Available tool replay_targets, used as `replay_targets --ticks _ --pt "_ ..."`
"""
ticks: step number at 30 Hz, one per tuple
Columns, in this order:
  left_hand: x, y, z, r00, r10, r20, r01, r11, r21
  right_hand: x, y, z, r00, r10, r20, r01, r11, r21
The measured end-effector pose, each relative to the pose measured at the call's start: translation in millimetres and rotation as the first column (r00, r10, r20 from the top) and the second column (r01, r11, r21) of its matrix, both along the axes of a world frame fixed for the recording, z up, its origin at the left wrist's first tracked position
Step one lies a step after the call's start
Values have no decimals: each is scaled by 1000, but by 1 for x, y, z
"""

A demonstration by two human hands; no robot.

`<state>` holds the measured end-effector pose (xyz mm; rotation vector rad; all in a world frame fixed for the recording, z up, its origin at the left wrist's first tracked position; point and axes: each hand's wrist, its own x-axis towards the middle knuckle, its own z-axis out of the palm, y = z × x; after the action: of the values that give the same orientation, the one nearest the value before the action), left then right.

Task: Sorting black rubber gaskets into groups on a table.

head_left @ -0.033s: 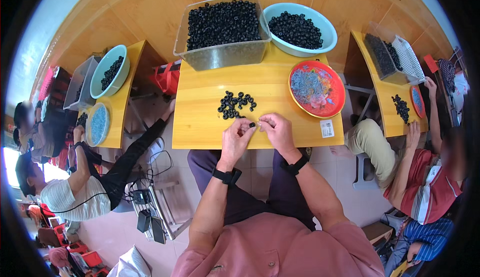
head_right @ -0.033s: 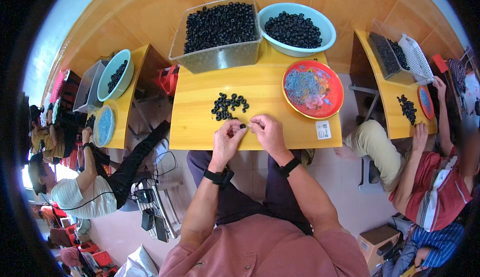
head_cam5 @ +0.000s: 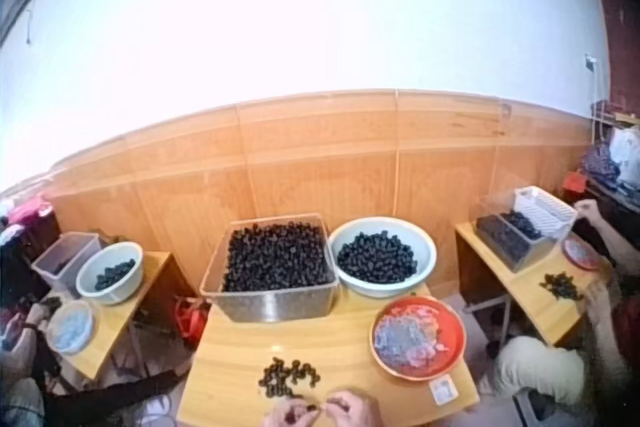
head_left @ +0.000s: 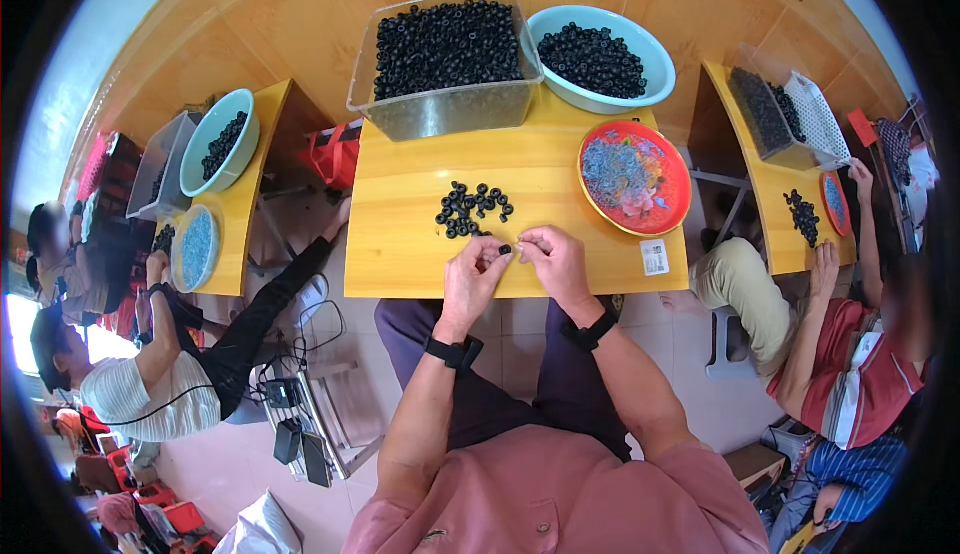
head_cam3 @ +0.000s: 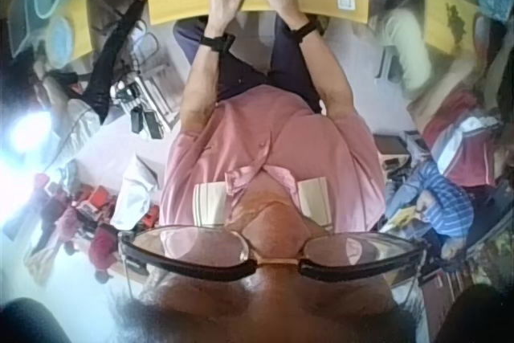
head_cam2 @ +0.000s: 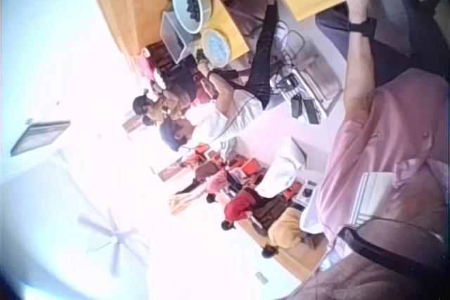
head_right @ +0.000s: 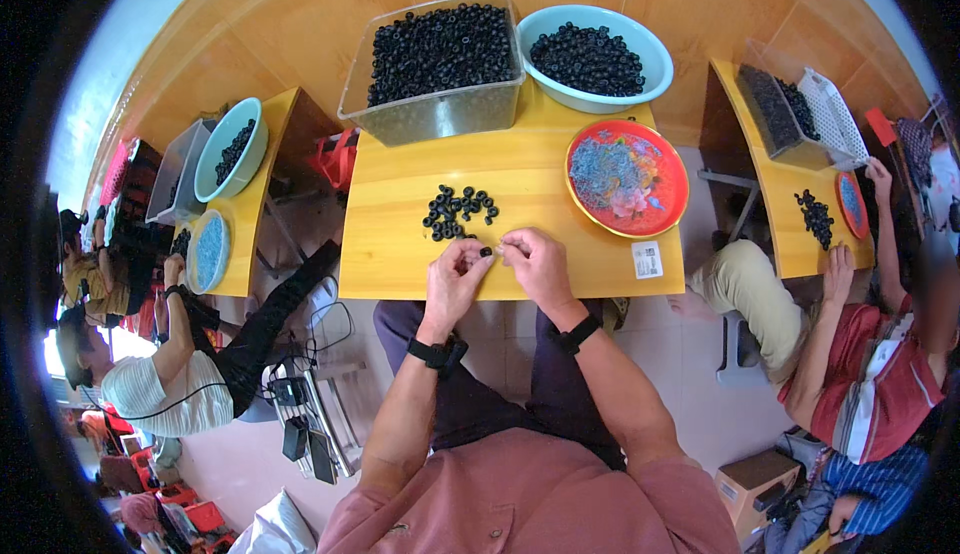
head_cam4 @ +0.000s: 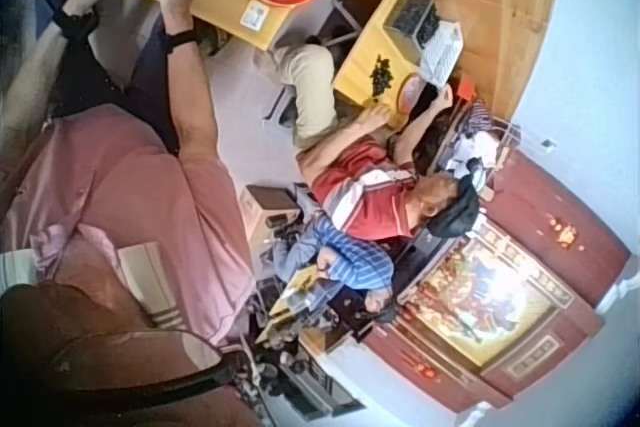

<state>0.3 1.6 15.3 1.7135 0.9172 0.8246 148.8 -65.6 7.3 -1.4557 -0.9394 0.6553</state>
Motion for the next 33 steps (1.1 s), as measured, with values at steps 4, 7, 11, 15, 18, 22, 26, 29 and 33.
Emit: replay_targets --ticks 4,7,11,15,18,22,26,29,33 --pt "1 -1 2 999 9 -34 -8 999 43 2 -1 1 998 12 -62 -14 999 -33" --pt "2 -2 2 999 12 -34 -11 999 35 3 -1 1 997 13 -74 -16 999 -42" --pt "1 -1 1 999 9 -39 -6 997 72 3 -1 3 999 14 -43 -17 997 -70" --pt "2 -1 1 999 5 -38 -1 996 93 3 0 4 1000 16 5 -16 998 -65" --pt "4 -2 -1 999 26 -22 -23 995 93 1 -1 6 1000 25 -9 -25 998 -55" --pt "9 -3 1 994 35 -101 -22 991 129 1 -3 7 974 40 225 -47 999 26" --pt "10 -4 1 986 45 -163 -21 989 145 -2 -2 9 940 24 341 -37 999 30" --pt "10 -4 1 986 53 -159 -25 985 173 -3 -3 12 924 21 381 -29 999 15" --pt "8 -3 -1 989 37 -144 -10 983 183 -5 -2 13 903 13 430 -44 997 64"
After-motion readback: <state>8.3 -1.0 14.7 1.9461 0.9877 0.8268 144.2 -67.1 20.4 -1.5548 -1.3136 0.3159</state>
